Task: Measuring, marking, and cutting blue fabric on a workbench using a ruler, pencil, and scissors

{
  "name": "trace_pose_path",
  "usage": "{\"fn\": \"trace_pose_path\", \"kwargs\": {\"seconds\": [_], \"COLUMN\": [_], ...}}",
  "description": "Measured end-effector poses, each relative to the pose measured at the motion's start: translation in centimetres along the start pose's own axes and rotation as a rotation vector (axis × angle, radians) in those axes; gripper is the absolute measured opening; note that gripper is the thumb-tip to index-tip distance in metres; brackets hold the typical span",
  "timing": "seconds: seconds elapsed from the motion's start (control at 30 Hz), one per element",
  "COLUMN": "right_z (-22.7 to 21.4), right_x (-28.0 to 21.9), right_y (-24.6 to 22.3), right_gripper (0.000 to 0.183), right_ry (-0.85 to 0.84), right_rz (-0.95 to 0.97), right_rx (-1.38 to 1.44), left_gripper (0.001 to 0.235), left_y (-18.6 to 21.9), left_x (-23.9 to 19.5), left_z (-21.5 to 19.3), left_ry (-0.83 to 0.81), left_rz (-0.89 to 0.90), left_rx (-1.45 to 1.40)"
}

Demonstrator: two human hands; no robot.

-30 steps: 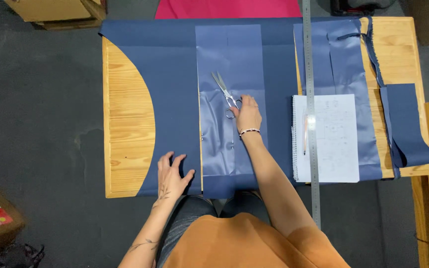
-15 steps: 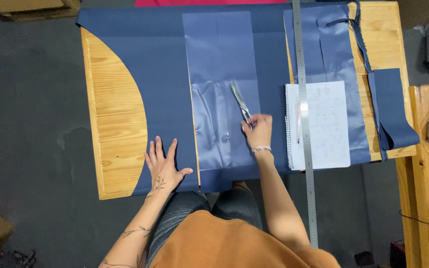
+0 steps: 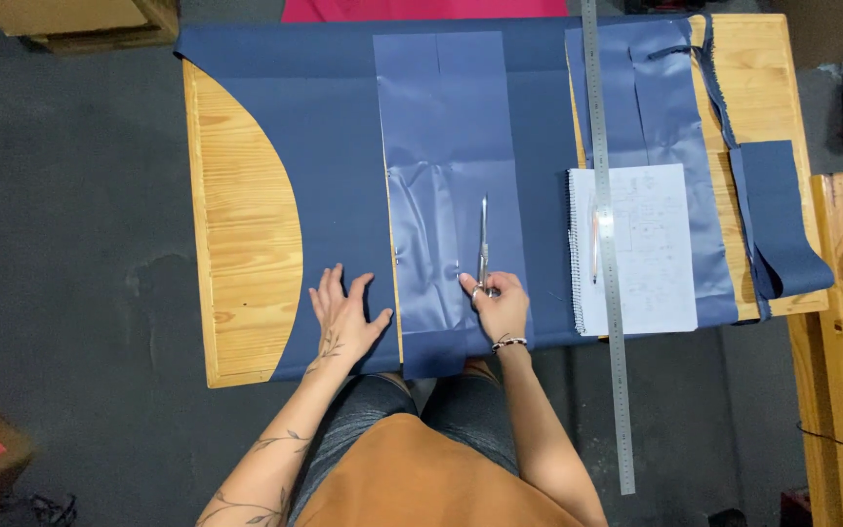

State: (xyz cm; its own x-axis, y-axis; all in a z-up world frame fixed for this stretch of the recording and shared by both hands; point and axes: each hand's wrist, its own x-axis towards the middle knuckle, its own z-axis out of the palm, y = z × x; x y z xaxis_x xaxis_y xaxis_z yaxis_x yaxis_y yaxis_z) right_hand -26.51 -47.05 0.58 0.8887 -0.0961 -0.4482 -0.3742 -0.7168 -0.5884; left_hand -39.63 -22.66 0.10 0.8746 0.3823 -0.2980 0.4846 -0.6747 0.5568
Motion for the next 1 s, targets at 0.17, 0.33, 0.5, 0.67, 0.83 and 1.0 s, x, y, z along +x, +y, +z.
{"fn": "trace_pose_path", "kwargs": {"seconds": [0.17,0.33,0.5,0.67,0.83,1.0], "right_z": [-2.4,-4.5,-3.8,-3.4,-2.1,4.8], "right_x": [1.0,3.9,8.0,11.7,14.7,15.3], "right_y": [0.2,2.0,4.6,3.4,-3.1,-10.5], "right_gripper": [0.049,0.047,0.026,0.022,0.026,0.022], "right_ry": [0.098,0.109,0.256,0.301,0.274,-0.096], "right_rz": [-0.073,0.068,-0.203,-0.527,-0.695,-0.663], "right_rx": [-0.002,-0.104,-0.248,-0.338,-0.223,0.060], "left_gripper": [0.062,0.032,0.028,0.027,0.025,0.033], "left_y": [0.5,0.8,2.0,4.2,4.9,5.3], "left_x": [0.1,1.3,6.1,12.1,16.7,19.1], "left_z": [0.6,1.0,2.2,0.0,-1.4,-1.0], "left_ry": [-0.013,-0.037,0.037,0.130,0.253,0.195], "left_rz": [0.055,0.151,0.137,-0.083,-0.141,-0.378], "left_rx": [-0.020,-0.121,-0.318,-0.505,-0.614,-0.977]}}
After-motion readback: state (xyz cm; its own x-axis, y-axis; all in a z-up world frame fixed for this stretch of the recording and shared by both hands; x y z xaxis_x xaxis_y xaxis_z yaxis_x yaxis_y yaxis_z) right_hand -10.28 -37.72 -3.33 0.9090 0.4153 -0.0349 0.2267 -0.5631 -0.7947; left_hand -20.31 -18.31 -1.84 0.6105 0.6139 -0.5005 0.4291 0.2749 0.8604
